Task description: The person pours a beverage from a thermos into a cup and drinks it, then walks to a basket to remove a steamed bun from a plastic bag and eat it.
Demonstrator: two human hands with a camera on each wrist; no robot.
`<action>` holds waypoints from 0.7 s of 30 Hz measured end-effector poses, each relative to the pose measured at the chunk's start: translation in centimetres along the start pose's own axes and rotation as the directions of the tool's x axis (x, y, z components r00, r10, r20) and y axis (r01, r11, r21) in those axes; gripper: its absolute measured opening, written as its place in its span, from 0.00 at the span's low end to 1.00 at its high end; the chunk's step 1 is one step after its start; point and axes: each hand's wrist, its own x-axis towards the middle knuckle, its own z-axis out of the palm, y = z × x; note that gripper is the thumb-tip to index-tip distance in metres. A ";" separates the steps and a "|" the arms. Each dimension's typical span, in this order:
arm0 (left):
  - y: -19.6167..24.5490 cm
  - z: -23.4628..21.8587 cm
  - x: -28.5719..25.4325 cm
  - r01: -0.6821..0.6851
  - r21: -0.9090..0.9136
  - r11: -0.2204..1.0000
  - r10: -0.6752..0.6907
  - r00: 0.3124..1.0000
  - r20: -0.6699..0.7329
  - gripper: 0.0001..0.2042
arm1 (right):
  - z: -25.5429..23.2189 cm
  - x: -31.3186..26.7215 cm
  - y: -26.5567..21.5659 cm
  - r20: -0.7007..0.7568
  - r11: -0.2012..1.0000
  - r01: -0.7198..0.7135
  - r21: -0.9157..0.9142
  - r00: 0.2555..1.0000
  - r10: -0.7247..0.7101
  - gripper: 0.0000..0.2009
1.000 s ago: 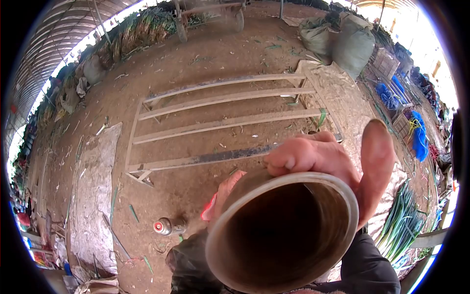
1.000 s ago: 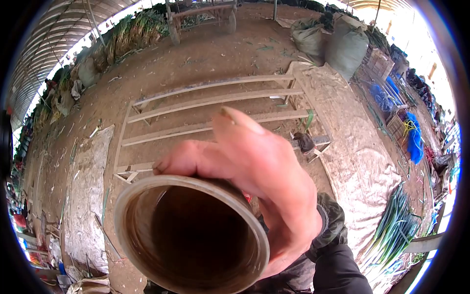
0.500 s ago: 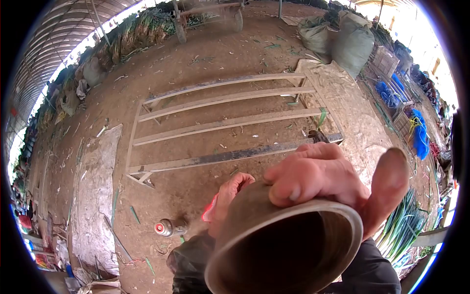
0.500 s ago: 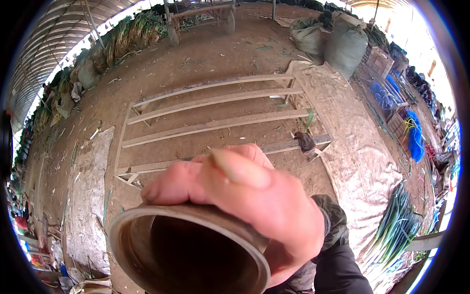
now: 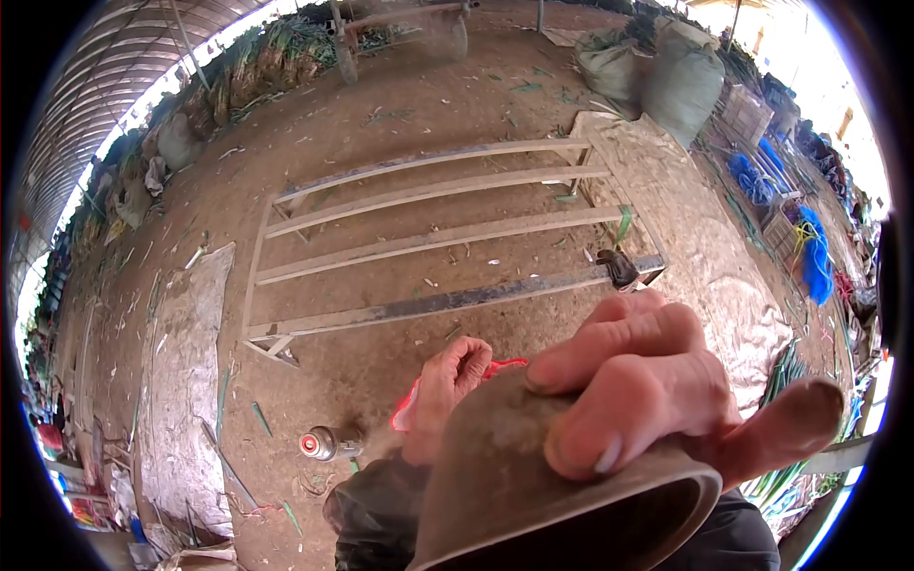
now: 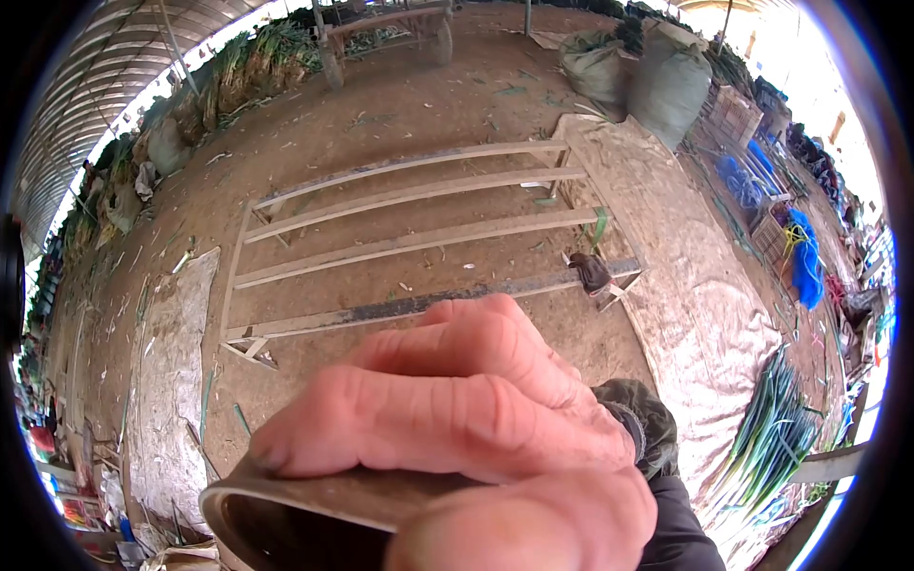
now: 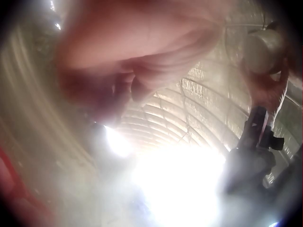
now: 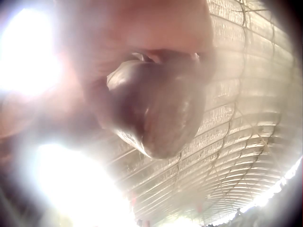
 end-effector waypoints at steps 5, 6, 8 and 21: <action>0.0 0.1 0.0 -0.016 0.019 1.000 0.016 1.000 -0.016 0.03 | 0.3 -1.7 0.8 -0.138 0.977 0.077 -0.200 0.985 -0.106 0.40; -0.2 0.1 0.1 -0.013 0.018 1.000 0.013 1.000 -0.011 0.03 | 0.6 -1.4 0.7 -0.147 0.969 0.098 -0.225 0.980 -0.133 0.36; -0.6 -0.1 0.3 -0.007 0.018 1.000 0.007 1.000 0.000 0.03 | 1.7 0.3 -0.1 -0.122 0.958 0.169 -0.230 0.972 -0.201 0.26; 1.9 0.3 -0.2 -0.065 0.186 0.980 0.075 0.996 -0.050 0.06 | 2.8 0.9 -1.4 -0.238 0.968 0.053 -0.246 0.965 -0.113 0.13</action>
